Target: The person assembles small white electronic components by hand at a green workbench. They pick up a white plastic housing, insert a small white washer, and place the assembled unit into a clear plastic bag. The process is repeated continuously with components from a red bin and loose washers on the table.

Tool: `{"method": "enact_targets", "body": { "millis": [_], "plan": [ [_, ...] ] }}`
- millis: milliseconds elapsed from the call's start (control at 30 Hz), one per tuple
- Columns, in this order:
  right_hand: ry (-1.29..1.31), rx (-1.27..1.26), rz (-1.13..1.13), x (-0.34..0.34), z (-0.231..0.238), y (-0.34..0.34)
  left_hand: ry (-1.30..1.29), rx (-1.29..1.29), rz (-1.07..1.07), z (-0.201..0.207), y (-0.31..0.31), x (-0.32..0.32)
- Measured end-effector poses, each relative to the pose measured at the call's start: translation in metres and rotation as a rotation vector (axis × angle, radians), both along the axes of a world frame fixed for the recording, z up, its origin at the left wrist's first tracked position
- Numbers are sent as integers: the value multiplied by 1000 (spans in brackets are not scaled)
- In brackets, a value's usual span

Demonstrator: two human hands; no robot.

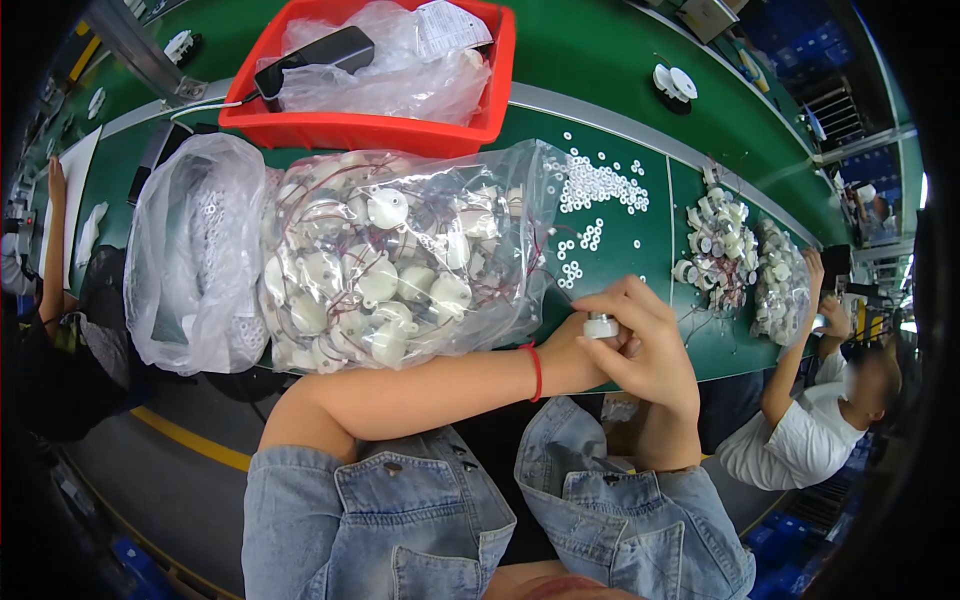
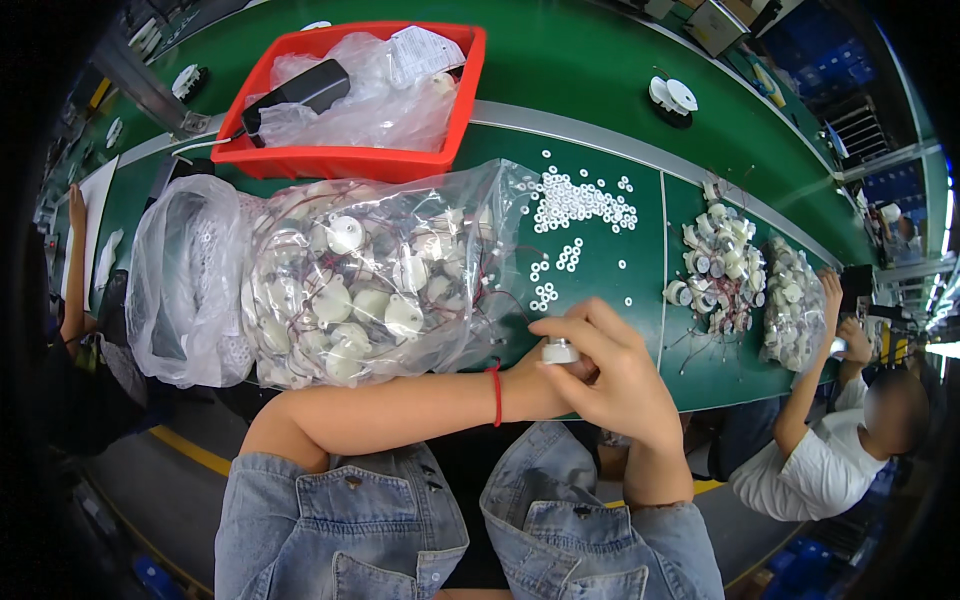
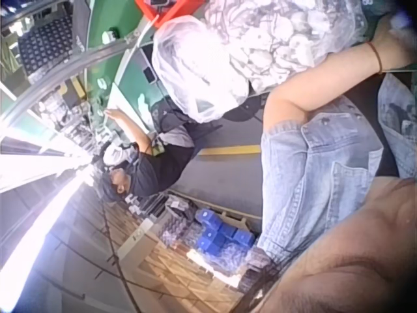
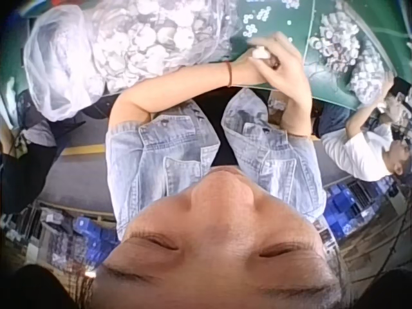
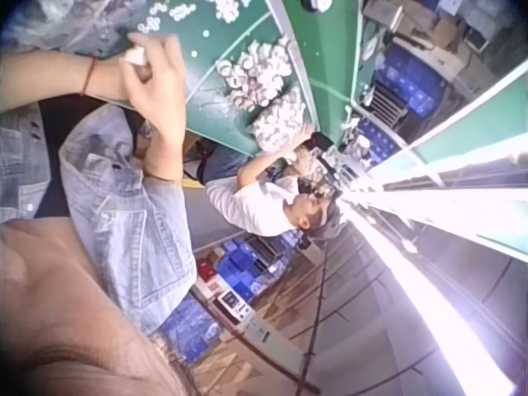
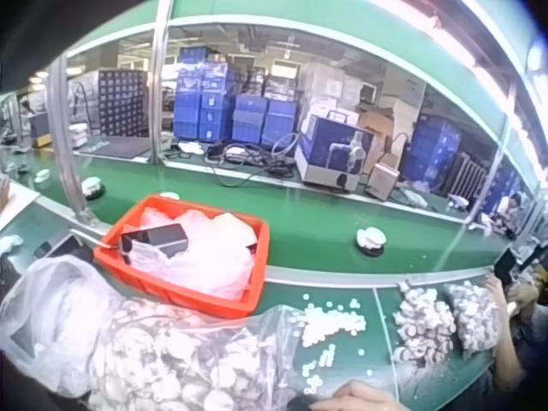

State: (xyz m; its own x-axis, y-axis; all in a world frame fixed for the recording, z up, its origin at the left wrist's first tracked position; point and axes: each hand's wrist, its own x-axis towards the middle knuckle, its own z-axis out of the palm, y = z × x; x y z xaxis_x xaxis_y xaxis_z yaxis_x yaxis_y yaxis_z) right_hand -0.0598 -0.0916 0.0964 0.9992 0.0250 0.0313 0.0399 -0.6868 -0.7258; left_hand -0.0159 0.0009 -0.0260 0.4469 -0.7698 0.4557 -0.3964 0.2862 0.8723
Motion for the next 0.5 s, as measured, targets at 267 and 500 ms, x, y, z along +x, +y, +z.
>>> {"method": "enact_targets", "body": {
  "millis": [267, 500],
  "plan": [
    [-560, 183, -348, -1, -17, -5, -12, 269, -171, 34, 7, 11],
    [-778, 735, -567, -17, -17, -34, 32, 197, -107, 23, 2, 3]
  ]
}}
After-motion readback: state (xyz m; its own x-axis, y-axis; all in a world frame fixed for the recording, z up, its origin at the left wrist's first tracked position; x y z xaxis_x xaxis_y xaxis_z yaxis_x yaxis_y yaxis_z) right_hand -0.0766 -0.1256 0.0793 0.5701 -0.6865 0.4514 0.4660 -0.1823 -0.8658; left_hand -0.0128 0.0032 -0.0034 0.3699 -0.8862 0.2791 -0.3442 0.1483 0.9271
